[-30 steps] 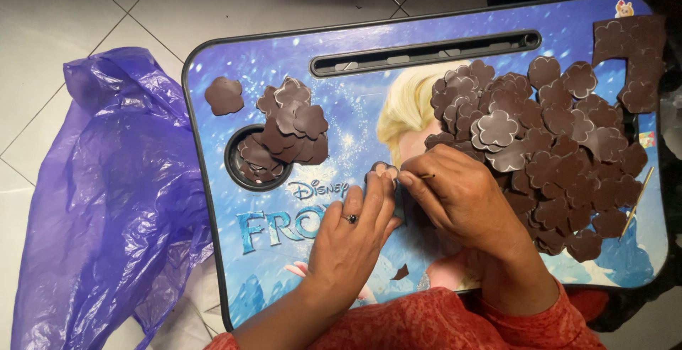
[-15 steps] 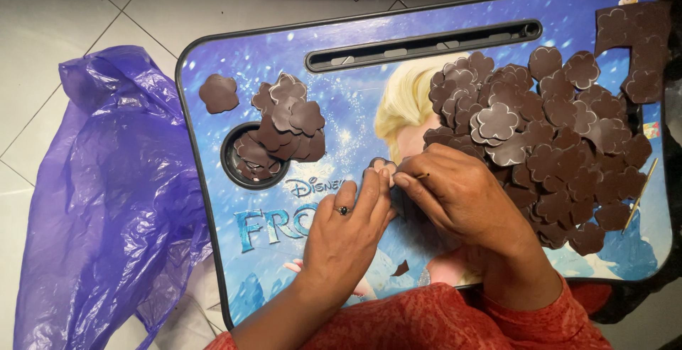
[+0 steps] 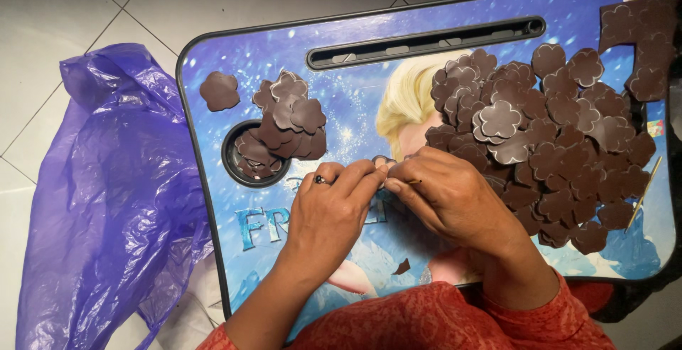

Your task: The person sits on the floor with a lap desk covered in brown flower-shaped cut pieces. They hold each piece in one hand and use a small wooden stick to trim and clean the edges, setting finished pieces aside and placing scraps in a cup holder as they work through the pile.

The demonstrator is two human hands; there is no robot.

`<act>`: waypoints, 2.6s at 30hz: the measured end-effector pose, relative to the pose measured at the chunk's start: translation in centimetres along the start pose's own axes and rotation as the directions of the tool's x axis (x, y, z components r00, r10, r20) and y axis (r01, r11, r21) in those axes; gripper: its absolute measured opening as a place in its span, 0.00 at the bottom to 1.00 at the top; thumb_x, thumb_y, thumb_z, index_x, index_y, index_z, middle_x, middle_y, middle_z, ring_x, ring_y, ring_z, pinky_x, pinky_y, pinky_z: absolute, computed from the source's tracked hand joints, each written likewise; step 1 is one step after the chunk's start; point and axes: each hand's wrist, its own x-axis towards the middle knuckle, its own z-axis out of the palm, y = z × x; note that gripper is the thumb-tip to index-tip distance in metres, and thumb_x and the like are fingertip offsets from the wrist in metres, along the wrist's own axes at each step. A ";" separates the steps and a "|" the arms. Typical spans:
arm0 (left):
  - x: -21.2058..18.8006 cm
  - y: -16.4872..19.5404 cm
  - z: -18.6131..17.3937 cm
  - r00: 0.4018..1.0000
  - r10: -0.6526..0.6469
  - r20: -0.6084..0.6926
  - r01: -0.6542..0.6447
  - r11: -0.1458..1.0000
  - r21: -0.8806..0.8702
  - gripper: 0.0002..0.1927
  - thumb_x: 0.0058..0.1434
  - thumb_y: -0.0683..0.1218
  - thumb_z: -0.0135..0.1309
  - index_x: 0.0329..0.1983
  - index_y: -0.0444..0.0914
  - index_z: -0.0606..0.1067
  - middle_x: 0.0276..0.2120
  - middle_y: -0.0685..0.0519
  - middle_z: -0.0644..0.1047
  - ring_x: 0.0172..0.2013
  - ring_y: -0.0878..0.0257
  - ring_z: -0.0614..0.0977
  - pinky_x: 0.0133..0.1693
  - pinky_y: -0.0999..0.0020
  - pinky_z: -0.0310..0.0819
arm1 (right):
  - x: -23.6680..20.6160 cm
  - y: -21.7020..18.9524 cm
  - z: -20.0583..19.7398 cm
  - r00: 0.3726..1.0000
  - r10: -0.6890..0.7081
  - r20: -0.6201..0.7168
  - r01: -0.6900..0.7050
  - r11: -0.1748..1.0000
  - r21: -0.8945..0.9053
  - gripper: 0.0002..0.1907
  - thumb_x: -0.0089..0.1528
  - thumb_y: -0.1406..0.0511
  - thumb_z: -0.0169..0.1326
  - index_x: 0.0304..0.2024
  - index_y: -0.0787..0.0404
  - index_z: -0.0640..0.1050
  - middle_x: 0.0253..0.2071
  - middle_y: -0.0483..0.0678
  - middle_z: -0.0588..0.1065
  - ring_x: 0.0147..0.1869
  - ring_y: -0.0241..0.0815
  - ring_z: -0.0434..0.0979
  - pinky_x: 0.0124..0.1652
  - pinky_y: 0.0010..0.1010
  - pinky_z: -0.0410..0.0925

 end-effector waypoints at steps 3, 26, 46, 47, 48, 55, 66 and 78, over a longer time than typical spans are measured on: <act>0.0 -0.2 0.1 1.000 -0.013 0.004 0.013 1.000 -0.027 0.16 0.60 0.44 0.59 0.52 0.44 0.80 0.45 0.61 0.78 0.41 0.61 0.77 0.43 0.64 0.69 | 0.0 0.1 0.0 1.000 0.003 0.004 -0.003 1.000 0.007 0.06 0.63 0.69 0.59 0.40 0.65 0.76 0.31 0.51 0.74 0.33 0.48 0.74 0.33 0.36 0.68; -0.7 0.1 -0.1 0.998 0.047 -0.048 -0.044 0.997 0.057 0.12 0.57 0.41 0.59 0.45 0.43 0.79 0.47 0.62 0.78 0.42 0.63 0.77 0.44 0.66 0.68 | -0.6 0.0 -0.2 0.996 0.024 -0.082 -0.025 1.000 -0.005 0.03 0.65 0.70 0.57 0.38 0.63 0.76 0.29 0.49 0.73 0.32 0.46 0.73 0.34 0.36 0.67; -0.4 -0.8 0.1 0.996 -0.020 -0.086 0.010 0.995 -0.104 0.07 0.60 0.44 0.63 0.41 0.44 0.81 0.44 0.63 0.80 0.40 0.63 0.76 0.45 0.66 0.69 | -0.2 0.1 0.6 1.000 -0.021 0.014 0.021 1.000 -0.004 0.05 0.63 0.69 0.60 0.39 0.64 0.76 0.29 0.51 0.72 0.31 0.49 0.72 0.32 0.38 0.66; -0.4 -0.8 0.1 0.996 -0.017 -0.088 0.009 0.995 -0.096 0.07 0.60 0.44 0.63 0.41 0.44 0.81 0.44 0.63 0.79 0.41 0.63 0.76 0.45 0.66 0.69 | -0.2 0.1 0.6 1.000 -0.028 0.009 0.028 1.000 -0.010 0.06 0.63 0.69 0.60 0.39 0.64 0.76 0.30 0.51 0.73 0.31 0.49 0.73 0.32 0.37 0.67; -0.5 -0.8 0.1 0.995 -0.005 -0.096 -0.003 0.997 -0.078 0.07 0.60 0.44 0.62 0.42 0.44 0.81 0.44 0.63 0.79 0.41 0.63 0.76 0.44 0.66 0.68 | -0.2 0.2 0.6 0.999 -0.035 0.006 0.035 0.999 -0.015 0.06 0.63 0.69 0.60 0.39 0.64 0.76 0.30 0.51 0.73 0.32 0.49 0.74 0.33 0.37 0.67; -2.4 1.4 0.6 0.994 0.104 0.047 -0.113 0.942 0.317 0.21 0.57 0.43 0.51 0.55 0.37 0.77 0.31 0.56 0.71 0.36 0.62 0.74 0.37 0.68 0.64 | -0.2 0.1 0.2 0.994 -0.027 -0.102 0.026 1.000 -0.008 0.02 0.66 0.71 0.57 0.39 0.64 0.76 0.32 0.49 0.75 0.35 0.46 0.76 0.36 0.35 0.68; -4.3 2.9 2.3 0.960 0.078 0.268 -0.230 0.765 0.602 0.11 0.58 0.47 0.48 0.44 0.43 0.73 0.25 0.56 0.69 0.30 0.64 0.71 0.32 0.68 0.60 | 0.4 -0.2 1.4 0.997 -0.079 0.009 0.079 0.996 -0.030 0.04 0.64 0.68 0.58 0.38 0.62 0.76 0.30 0.49 0.72 0.33 0.48 0.72 0.36 0.38 0.66; -4.3 2.8 2.8 0.960 0.068 0.270 -0.210 0.813 0.542 0.09 0.59 0.47 0.49 0.42 0.43 0.73 0.24 0.57 0.69 0.30 0.63 0.71 0.33 0.68 0.61 | 0.6 -0.1 1.9 0.998 -0.069 -0.008 0.069 0.997 -0.038 0.03 0.65 0.69 0.57 0.40 0.63 0.76 0.30 0.49 0.72 0.34 0.47 0.72 0.36 0.37 0.67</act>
